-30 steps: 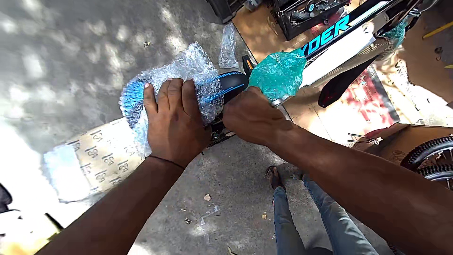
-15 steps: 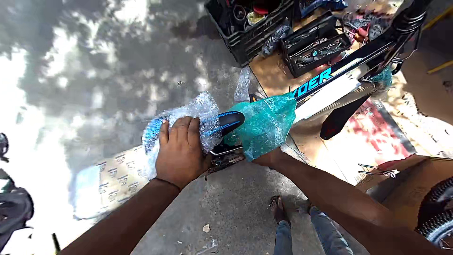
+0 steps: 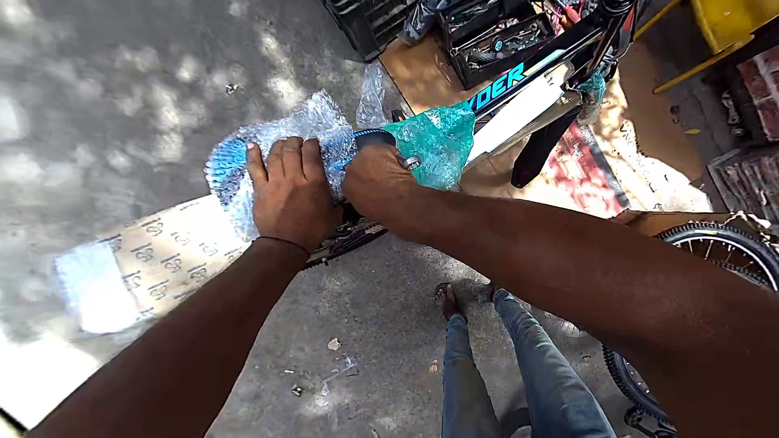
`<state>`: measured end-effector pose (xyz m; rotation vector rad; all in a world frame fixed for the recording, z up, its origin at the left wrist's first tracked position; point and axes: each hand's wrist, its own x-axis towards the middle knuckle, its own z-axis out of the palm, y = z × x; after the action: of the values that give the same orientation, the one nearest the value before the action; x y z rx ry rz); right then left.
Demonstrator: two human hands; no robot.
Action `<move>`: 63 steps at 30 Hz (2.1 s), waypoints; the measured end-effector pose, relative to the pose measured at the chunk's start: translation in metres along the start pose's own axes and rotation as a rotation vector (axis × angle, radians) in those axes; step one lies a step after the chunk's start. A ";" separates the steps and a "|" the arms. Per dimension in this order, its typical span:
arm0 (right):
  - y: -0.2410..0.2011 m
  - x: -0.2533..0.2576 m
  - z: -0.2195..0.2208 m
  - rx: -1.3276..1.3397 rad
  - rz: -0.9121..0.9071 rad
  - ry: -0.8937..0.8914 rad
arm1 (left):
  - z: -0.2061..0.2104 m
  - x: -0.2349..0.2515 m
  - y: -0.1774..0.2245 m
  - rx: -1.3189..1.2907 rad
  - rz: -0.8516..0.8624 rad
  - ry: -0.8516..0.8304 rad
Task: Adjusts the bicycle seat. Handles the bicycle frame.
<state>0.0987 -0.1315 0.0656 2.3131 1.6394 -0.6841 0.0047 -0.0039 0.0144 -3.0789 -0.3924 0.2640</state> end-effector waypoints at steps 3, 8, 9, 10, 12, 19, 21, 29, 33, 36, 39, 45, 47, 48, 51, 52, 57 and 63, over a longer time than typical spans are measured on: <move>-0.001 0.002 -0.014 0.058 0.036 -0.126 | -0.004 0.001 0.001 -0.030 -0.009 -0.011; 0.005 -0.005 0.002 0.058 -0.055 0.034 | -0.002 -0.004 -0.002 -0.029 0.005 0.036; 0.007 -0.002 0.009 0.045 -0.087 0.087 | -0.001 -0.004 -0.006 -0.019 0.010 0.039; 0.011 0.002 0.017 0.032 -0.110 0.155 | 0.000 -0.003 -0.009 -0.001 0.019 0.044; 0.025 0.004 0.041 0.034 -0.140 0.344 | 0.004 -0.001 -0.010 0.011 0.018 0.065; 0.024 0.103 0.244 0.479 0.012 1.187 | 0.028 -0.001 -0.013 0.077 0.053 0.236; 0.001 0.128 0.260 0.661 0.000 1.137 | 0.025 0.002 -0.021 0.110 0.056 0.226; 0.063 0.025 0.133 0.410 -0.154 0.396 | 0.009 0.001 -0.011 0.103 0.036 0.099; 0.028 -0.018 0.015 0.019 -0.149 0.162 | 0.003 0.008 0.000 0.018 0.056 0.107; -0.006 -0.014 -0.004 -0.304 -0.111 0.165 | 0.007 0.002 0.002 -0.005 0.044 0.133; 0.013 -0.008 0.013 -0.031 -0.152 0.147 | 0.007 0.000 0.000 0.023 0.031 0.158; 0.008 -0.001 -0.007 0.116 0.013 -0.095 | 0.010 0.003 0.002 0.029 -0.005 0.069; 0.006 -0.001 -0.009 0.125 0.002 -0.119 | 0.009 0.000 0.001 0.003 -0.011 0.051; 0.007 -0.001 -0.007 0.132 -0.010 -0.109 | 0.008 -0.001 0.002 -0.017 -0.014 0.046; 0.012 -0.001 0.005 0.165 -0.061 -0.028 | 0.007 -0.003 0.002 -0.025 -0.018 0.043; 0.013 0.000 0.009 0.179 -0.080 -0.009 | 0.006 -0.003 0.001 -0.018 -0.018 0.038; 0.031 0.010 0.051 0.067 -0.149 0.380 | 0.009 0.003 -0.003 0.023 -0.005 0.090; 0.047 0.068 0.191 0.288 -0.077 1.002 | 0.030 -0.001 -0.007 0.034 -0.023 0.218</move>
<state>0.1146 -0.1755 -0.1374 3.0673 2.0786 0.3662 -0.0035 0.0028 -0.0149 -3.0244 -0.4089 -0.0647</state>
